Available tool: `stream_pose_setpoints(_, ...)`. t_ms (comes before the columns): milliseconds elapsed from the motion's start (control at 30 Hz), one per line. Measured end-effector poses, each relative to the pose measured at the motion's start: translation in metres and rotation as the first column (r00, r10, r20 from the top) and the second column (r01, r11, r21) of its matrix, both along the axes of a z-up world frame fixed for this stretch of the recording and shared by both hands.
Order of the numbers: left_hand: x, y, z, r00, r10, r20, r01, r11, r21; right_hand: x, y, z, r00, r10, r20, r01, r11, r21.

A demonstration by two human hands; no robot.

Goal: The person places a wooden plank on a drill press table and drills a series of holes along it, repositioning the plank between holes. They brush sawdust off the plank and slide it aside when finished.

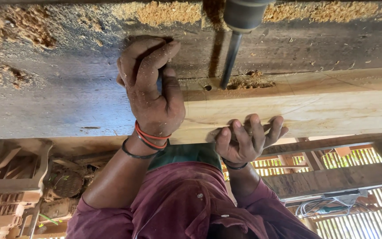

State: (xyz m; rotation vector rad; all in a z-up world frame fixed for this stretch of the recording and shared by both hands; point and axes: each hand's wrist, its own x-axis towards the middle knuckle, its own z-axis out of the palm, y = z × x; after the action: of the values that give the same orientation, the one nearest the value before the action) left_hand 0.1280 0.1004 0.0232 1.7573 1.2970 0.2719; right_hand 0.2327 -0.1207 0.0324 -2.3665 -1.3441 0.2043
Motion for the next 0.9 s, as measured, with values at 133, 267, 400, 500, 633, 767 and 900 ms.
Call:
stream_pose_setpoints(133,0.001,0.000,0.001,1.000,-0.005,-0.002,0.005,1.000,0.007,-0.001,-0.008,0.004,0.998,-0.031,-0.047,0.030,0.999,-0.014)
stream_pose_setpoints(267,0.003,0.001,0.002,1.000,0.015,-0.012,-0.015,1.000,0.003,0.000,-0.005,0.006,1.000,-0.013,-0.017,0.013,1.000,0.001)
stream_pose_setpoints(400,0.002,0.001,0.002,1.000,0.010,-0.013,-0.009,1.000,0.013,-0.001,-0.010,0.007,0.997,-0.031,-0.064,0.029,0.999,-0.038)
stream_pose_setpoints(500,0.003,0.000,0.002,1.000,0.023,-0.002,-0.023,1.000,0.009,0.000,-0.011,0.007,0.997,-0.032,-0.065,0.031,0.999,-0.028)
stream_pose_setpoints(633,0.004,0.000,0.002,0.999,0.034,-0.002,-0.034,0.999,0.002,0.000,-0.014,0.010,0.995,-0.040,-0.091,0.035,0.998,-0.055)
stream_pose_setpoints(767,0.004,0.001,0.002,0.999,0.032,0.013,-0.032,0.999,0.001,0.000,-0.013,0.009,0.995,-0.042,-0.091,0.039,0.999,-0.029)
stream_pose_setpoints(900,0.004,0.000,0.000,0.999,0.032,0.032,-0.033,0.999,0.033,-0.001,-0.012,0.008,0.995,-0.057,-0.082,0.054,0.998,-0.036)
